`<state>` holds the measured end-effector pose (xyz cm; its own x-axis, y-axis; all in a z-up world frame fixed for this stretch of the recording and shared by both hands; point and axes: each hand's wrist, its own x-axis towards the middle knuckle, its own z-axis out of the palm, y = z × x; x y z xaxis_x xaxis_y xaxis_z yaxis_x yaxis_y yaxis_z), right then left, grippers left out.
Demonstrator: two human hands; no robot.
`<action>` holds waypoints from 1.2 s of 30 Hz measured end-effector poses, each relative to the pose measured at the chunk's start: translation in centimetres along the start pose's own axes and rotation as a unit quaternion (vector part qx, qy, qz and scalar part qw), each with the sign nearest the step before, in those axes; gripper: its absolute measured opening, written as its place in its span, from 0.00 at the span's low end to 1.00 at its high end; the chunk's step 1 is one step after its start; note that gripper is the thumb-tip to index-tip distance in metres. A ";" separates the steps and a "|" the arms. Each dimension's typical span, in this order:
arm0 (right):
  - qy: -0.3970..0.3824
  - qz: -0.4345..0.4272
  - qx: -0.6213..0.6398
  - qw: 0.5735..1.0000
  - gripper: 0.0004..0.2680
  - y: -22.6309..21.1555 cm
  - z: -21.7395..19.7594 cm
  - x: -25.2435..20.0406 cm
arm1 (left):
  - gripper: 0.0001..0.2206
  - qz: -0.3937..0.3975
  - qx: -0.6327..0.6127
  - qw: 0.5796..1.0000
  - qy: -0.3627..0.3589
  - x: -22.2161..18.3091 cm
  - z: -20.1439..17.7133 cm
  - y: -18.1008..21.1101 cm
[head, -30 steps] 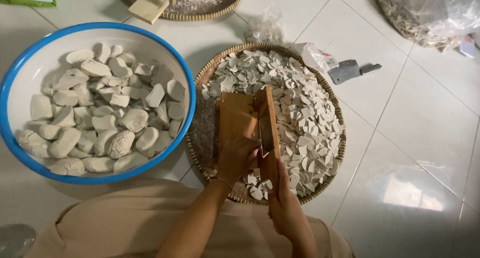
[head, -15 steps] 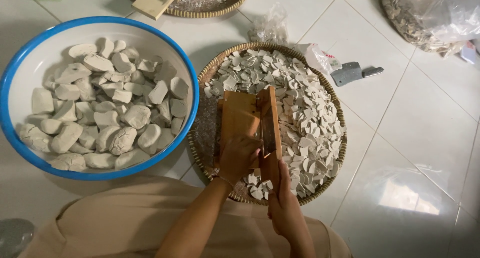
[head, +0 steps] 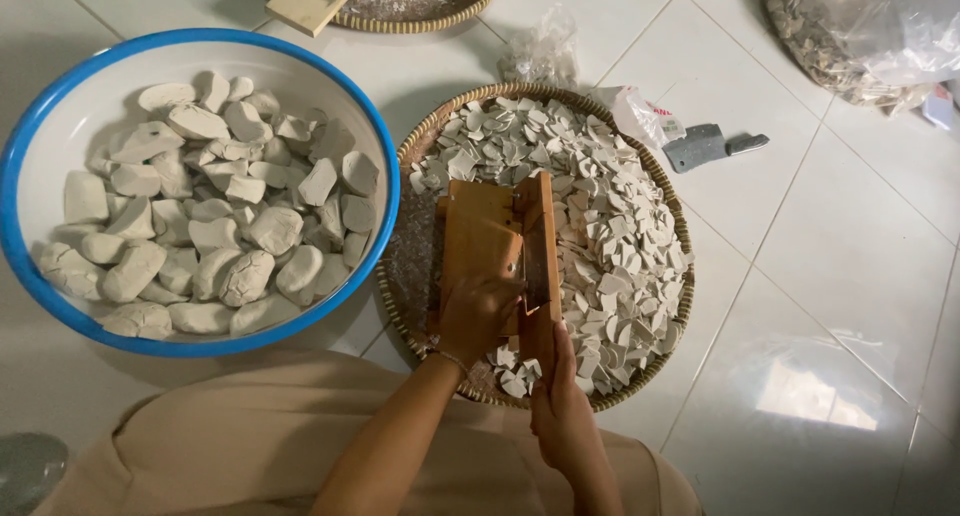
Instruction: Slicing chunks of white food material into thin pieces using a manual wooden slicer on a production floor.
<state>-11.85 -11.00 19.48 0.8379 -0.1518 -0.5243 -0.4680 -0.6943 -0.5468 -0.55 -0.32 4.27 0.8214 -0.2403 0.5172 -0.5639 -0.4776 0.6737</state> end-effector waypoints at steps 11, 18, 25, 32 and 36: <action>0.027 -0.039 -0.018 0.999 0.30 3.0 1.8 1.4 | 0.17 -0.072 -0.027 0.996 -0.044 0.3 0.5 -0.4; 0.053 -0.078 -0.008 0.995 0.29 3.7 2.4 1.8 | 0.09 -0.028 0.015 0.999 -0.005 -0.7 2.2 -1.7; 0.074 -0.122 0.001 0.990 0.28 5.0 3.6 2.4 | 0.08 -0.022 0.074 0.997 -0.004 -1.5 3.8 -3.4; 0.086 -0.117 0.005 0.989 0.27 5.2 4.4 2.8 | 0.09 -0.033 0.078 0.996 -0.003 -1.3 3.1 -2.6; 0.091 -0.095 0.016 0.991 0.26 5.5 5.0 3.2 | 0.13 -0.037 0.073 0.997 0.002 -1.4 3.1 -2.6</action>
<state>-13.16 -11.79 11.50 0.9472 -0.1467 -0.2853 -0.3032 -0.6999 -0.6467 0.01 -1.35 0.20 0.8594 -0.1977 0.4715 -0.4842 -0.6109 0.6264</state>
